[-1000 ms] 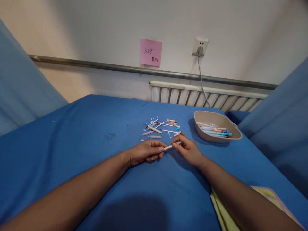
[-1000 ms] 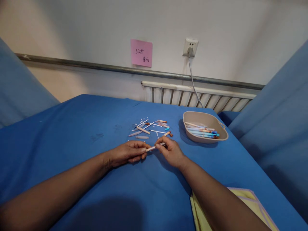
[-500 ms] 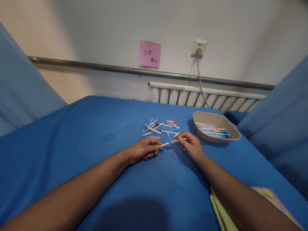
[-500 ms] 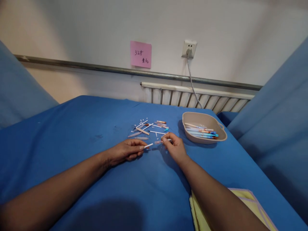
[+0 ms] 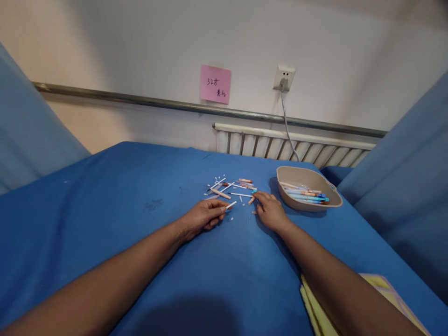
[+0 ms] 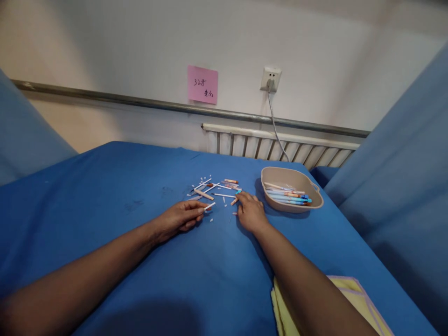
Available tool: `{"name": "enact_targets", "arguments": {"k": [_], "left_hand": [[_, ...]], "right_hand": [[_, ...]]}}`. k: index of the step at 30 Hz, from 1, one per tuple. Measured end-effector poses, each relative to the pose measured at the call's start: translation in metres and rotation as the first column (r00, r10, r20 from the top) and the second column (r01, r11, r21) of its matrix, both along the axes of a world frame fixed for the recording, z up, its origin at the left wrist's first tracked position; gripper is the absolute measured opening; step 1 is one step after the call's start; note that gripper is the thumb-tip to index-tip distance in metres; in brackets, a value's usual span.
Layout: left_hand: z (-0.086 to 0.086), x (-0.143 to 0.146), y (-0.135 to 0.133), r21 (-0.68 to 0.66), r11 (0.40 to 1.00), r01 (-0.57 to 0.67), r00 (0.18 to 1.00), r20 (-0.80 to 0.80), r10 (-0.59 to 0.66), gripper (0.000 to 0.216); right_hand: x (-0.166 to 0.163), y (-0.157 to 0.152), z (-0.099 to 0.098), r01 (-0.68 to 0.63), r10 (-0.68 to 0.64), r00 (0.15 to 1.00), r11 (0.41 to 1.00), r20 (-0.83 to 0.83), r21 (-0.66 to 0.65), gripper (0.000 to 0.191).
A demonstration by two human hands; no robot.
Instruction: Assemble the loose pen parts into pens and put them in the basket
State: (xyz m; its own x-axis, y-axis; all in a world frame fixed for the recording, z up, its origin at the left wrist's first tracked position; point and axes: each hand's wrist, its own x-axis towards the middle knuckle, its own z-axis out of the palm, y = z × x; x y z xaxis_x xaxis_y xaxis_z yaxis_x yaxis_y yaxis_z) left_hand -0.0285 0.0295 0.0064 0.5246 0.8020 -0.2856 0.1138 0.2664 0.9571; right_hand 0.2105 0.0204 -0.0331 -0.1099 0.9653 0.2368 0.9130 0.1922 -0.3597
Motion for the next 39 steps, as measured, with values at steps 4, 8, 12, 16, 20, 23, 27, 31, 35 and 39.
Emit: {"name": "enact_targets", "arguments": {"k": [4,8,12,16,20,23,27,31,35,39], "left_hand": [[-0.001,0.000,0.000,0.023,1.000,0.015,1.000,-0.019,-0.014,0.037],[-0.001,-0.001,0.000,0.047,0.999,0.027,0.999,-0.034,-0.025,0.039],[-0.002,0.000,-0.002,0.068,0.996,0.050,0.997,-0.054,-0.046,0.042],[-0.003,0.001,-0.003,0.091,0.994,0.054,0.997,-0.068,-0.048,0.043],[-0.004,0.001,-0.002,0.096,0.994,0.060,0.996,-0.069,-0.054,0.044],[-0.003,0.001,-0.002,0.104,0.993,0.063,0.996,-0.077,-0.055,0.045],[-0.001,0.002,-0.001,0.106,0.992,0.068,0.994,-0.096,-0.058,0.042],[0.001,0.004,-0.002,0.100,0.994,0.046,0.995,-0.093,-0.037,0.041],[0.002,0.005,-0.001,0.095,0.995,0.037,0.995,-0.100,-0.027,0.040],[0.000,0.004,-0.001,0.116,0.991,0.059,0.993,-0.111,-0.046,0.040]], "right_hand": [[-0.002,-0.004,0.007,0.025,-0.022,0.994,0.999,0.110,-0.020,0.039],[0.004,-0.006,0.011,0.048,-0.042,0.989,0.998,0.142,-0.039,0.028],[0.015,-0.004,0.014,0.003,0.002,0.993,0.999,0.115,-0.036,0.017],[0.020,-0.001,0.012,-0.028,0.031,0.998,0.998,0.061,-0.061,0.009],[0.018,0.000,0.006,-0.069,0.060,0.995,0.991,-0.083,-0.112,0.013],[0.022,0.001,0.004,-0.107,0.070,0.963,0.986,-0.262,-0.131,0.016],[0.038,0.007,0.009,-0.151,0.092,0.883,0.984,-0.461,-0.092,0.023],[0.047,0.009,0.011,-0.139,0.043,0.853,0.979,-0.521,-0.146,0.013],[0.032,0.004,0.007,-0.120,0.013,0.884,0.972,-0.467,-0.201,0.014],[0.015,-0.003,0.008,-0.154,0.131,0.969,0.983,-0.208,-0.098,0.011]]}}
